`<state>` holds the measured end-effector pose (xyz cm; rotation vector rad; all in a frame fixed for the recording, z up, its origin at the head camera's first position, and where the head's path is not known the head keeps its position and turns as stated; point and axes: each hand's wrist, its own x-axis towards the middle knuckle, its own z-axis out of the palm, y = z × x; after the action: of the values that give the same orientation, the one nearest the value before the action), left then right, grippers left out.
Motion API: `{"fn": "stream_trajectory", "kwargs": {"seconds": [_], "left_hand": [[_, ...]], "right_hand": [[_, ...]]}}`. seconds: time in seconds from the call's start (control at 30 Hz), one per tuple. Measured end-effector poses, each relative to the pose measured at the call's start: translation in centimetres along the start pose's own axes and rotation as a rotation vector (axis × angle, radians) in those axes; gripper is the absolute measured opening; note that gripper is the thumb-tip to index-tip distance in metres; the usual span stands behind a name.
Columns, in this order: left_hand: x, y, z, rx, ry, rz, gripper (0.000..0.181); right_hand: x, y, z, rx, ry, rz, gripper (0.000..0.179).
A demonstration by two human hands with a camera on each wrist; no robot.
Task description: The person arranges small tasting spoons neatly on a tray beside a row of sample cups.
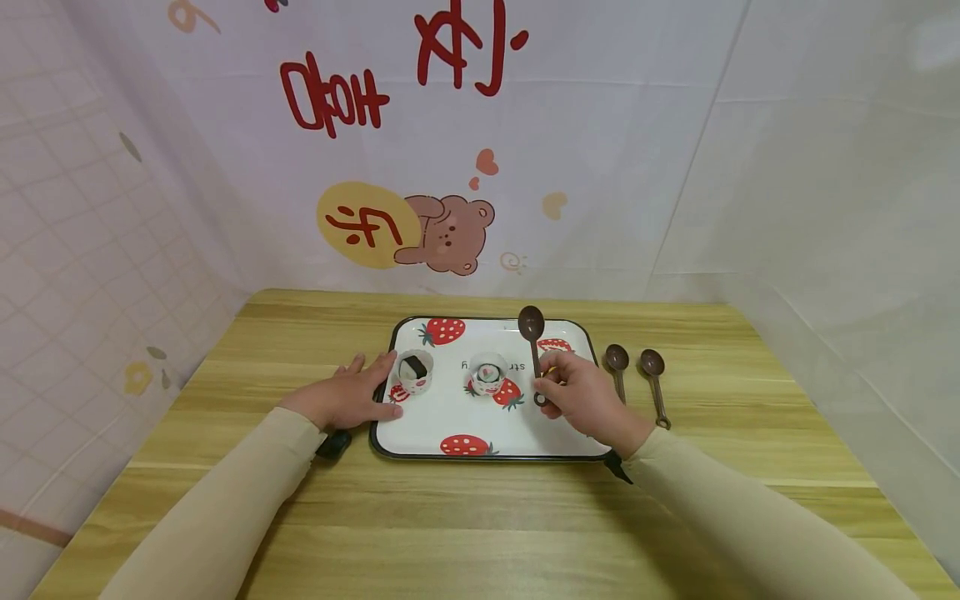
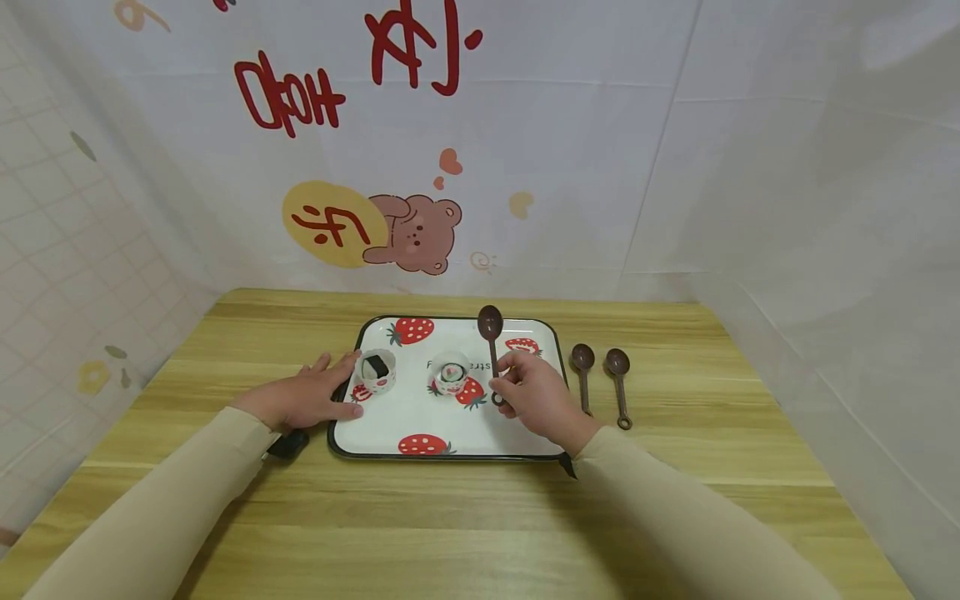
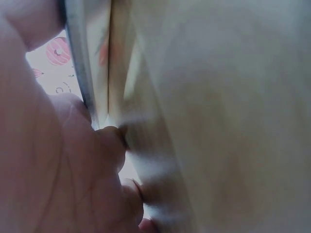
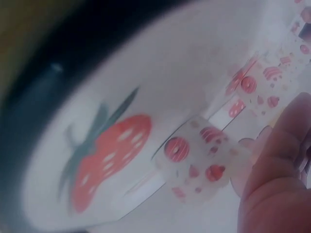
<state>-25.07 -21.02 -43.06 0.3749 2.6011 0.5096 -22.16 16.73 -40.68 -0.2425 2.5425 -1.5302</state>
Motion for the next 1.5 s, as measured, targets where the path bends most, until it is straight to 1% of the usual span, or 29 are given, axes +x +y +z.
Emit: {"fn": "stream_trajectory", "kwargs": {"seconds": [0.13,0.37,0.63,0.7,0.9,0.97,1.17,1.23,1.4,1.5], "left_hand": [[0.0,0.0,0.0,0.002,0.000,-0.001,0.110],[0.2,0.0,0.0,0.007,-0.004,-0.018,0.111],[-0.1,0.3,-0.1,0.001,0.001,-0.010,0.109],[-0.2,0.3,-0.2,-0.002,0.003,-0.008,0.108],[-0.3,0.4,-0.2,0.006,0.005,0.002,0.107],[-0.3,0.4,-0.2,0.006,0.004,0.002,0.107],[-0.2,0.3,-0.2,0.002,0.002,0.002,0.107],[-0.2,0.2,-0.2,0.002,0.002,0.002,0.107],[-0.1,0.2,-0.2,0.001,0.001,-0.001,0.108],[-0.1,0.2,-0.2,-0.002,0.000,-0.006,0.108]], "right_hand": [[0.2,-0.2,0.6,0.001,-0.009,-0.020,0.014],[0.4,-0.6,1.4,-0.008,-0.013,0.028,0.019],[0.4,-1.5,1.5,-0.031,-0.013,0.022,0.017],[0.4,-1.9,1.4,-0.044,-0.015,0.019,0.019],[0.9,-2.7,2.1,0.027,-0.035,0.014,0.025],[1.1,-3.0,2.5,0.052,-0.039,0.011,0.024],[1.6,-3.8,3.6,0.046,-0.032,0.001,0.023],[1.9,-4.0,4.0,0.061,-0.039,0.011,0.024],[2.3,-4.5,4.9,0.144,-0.071,0.059,0.025],[2.4,-4.8,5.5,0.155,-0.092,0.075,0.026]]}}
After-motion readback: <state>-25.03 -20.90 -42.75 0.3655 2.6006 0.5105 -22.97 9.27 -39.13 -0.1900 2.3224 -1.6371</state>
